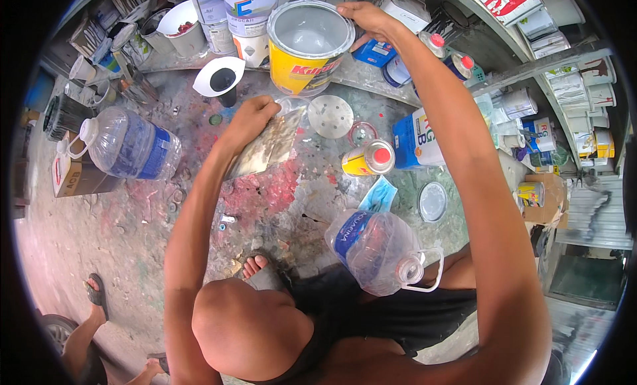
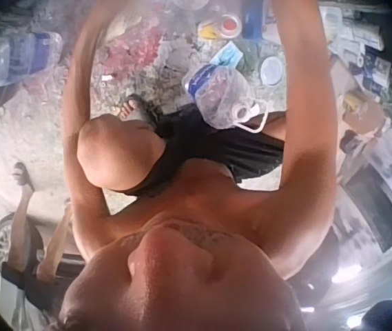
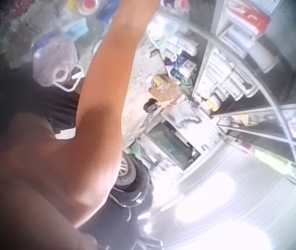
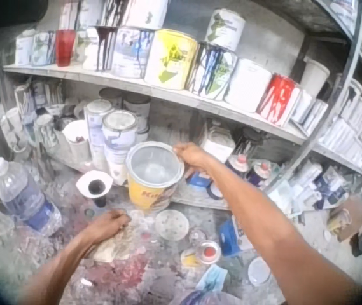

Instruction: The person mixes body filler on two metal spreaders using a small amount of hardener, and then applies the mixture to the surface of a car door panel by hand with the spreaders.

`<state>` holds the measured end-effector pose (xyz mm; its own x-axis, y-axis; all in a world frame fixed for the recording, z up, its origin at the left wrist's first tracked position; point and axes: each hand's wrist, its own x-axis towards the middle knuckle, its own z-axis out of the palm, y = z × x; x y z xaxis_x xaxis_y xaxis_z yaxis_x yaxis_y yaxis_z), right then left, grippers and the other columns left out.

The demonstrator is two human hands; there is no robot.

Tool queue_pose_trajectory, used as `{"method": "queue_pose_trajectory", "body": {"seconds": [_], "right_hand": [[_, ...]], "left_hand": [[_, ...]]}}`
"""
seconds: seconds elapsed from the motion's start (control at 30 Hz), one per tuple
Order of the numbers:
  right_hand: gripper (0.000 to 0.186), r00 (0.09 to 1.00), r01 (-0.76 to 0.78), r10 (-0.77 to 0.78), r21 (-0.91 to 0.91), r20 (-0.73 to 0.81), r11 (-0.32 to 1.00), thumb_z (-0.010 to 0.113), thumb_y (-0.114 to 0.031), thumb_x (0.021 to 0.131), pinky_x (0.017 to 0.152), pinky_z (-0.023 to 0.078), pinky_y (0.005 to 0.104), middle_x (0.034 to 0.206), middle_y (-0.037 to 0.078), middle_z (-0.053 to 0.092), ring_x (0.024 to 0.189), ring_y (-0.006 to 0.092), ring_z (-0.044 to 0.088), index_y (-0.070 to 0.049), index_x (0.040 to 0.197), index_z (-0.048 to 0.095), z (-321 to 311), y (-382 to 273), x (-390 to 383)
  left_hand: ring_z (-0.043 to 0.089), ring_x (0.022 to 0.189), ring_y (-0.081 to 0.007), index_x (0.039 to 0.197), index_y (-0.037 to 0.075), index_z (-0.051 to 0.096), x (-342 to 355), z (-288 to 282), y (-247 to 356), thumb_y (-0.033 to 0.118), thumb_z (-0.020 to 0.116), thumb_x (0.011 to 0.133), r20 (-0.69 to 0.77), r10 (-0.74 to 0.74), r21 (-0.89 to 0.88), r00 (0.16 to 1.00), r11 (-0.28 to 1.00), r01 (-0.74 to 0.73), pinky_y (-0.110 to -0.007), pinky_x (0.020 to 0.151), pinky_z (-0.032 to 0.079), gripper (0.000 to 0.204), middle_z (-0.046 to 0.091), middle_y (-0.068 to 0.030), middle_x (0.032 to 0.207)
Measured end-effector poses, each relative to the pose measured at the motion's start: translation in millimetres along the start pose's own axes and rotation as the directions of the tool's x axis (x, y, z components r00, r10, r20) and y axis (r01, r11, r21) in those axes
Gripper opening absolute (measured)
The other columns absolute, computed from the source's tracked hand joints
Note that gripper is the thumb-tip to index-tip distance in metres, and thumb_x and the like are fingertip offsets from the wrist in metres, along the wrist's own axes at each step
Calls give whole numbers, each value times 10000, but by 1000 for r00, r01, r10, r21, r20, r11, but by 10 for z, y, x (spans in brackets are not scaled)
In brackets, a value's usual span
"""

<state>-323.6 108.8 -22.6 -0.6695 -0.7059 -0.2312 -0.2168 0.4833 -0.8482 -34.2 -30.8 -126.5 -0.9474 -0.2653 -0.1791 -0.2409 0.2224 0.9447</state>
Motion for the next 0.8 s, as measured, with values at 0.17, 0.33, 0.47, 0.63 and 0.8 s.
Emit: {"method": "queue_pose_trajectory", "body": {"seconds": [0.17, 0.33, 0.47, 0.63, 0.8], "right_hand": [[399, 995, -86, 82, 95, 50, 992, 492, -299, 992, 814, 563, 561, 1365, 137, 510, 1245, 356, 493, -123, 1350, 516, -67, 50, 130], [301, 1000, -2, -3, -166, -30, 986, 542, -226, 954, 669, 583, 482, 1159, 106, 656, 969, 247, 649, -99, 1204, 650, -157, -87, 442], [320, 999, -16, -5, -431, -48, 902, 526, -166, 944, 787, 531, 401, 1141, 92, 660, 1027, 192, 610, -54, 1227, 623, -378, -130, 820], [287, 1000, 11, -19, -286, -25, 958, 520, -169, 942, 826, 518, 329, 1070, 97, 680, 947, 168, 638, -12, 1146, 648, -550, 9, 1166], [342, 987, -158, 158, 36, -5, 987, 500, -259, 947, 842, 523, 383, 1131, 112, 650, 969, 212, 634, -35, 1187, 598, -630, 119, 1452]], "left_hand": [[516, 743, -133, 839, -14, 569, 463, 45, -39, 252, 513, 888, 175, 49, 148, 983, 986, -75, -312, 699, 425, 276, 564, -60, 761], [627, 819, -294, 949, 8, 615, 884, 205, 7, 328, 522, 886, 177, 128, 430, 976, 882, -194, -395, 748, 473, 339, 647, -187, 874], [644, 887, -378, 978, 22, 641, 1164, 375, 115, 383, 532, 881, 183, 188, 455, 965, 854, -253, -444, 791, 490, 390, 666, -224, 928], [664, 865, -384, 911, 12, 695, 1769, 504, 90, 407, 555, 842, 5, 180, 376, 984, 911, -169, -458, 786, 504, 425, 683, -229, 902], [660, 881, -384, 895, 18, 702, 1801, 515, 105, 406, 560, 834, 0, 170, 431, 985, 889, -154, -449, 792, 508, 418, 683, -225, 920]]}}
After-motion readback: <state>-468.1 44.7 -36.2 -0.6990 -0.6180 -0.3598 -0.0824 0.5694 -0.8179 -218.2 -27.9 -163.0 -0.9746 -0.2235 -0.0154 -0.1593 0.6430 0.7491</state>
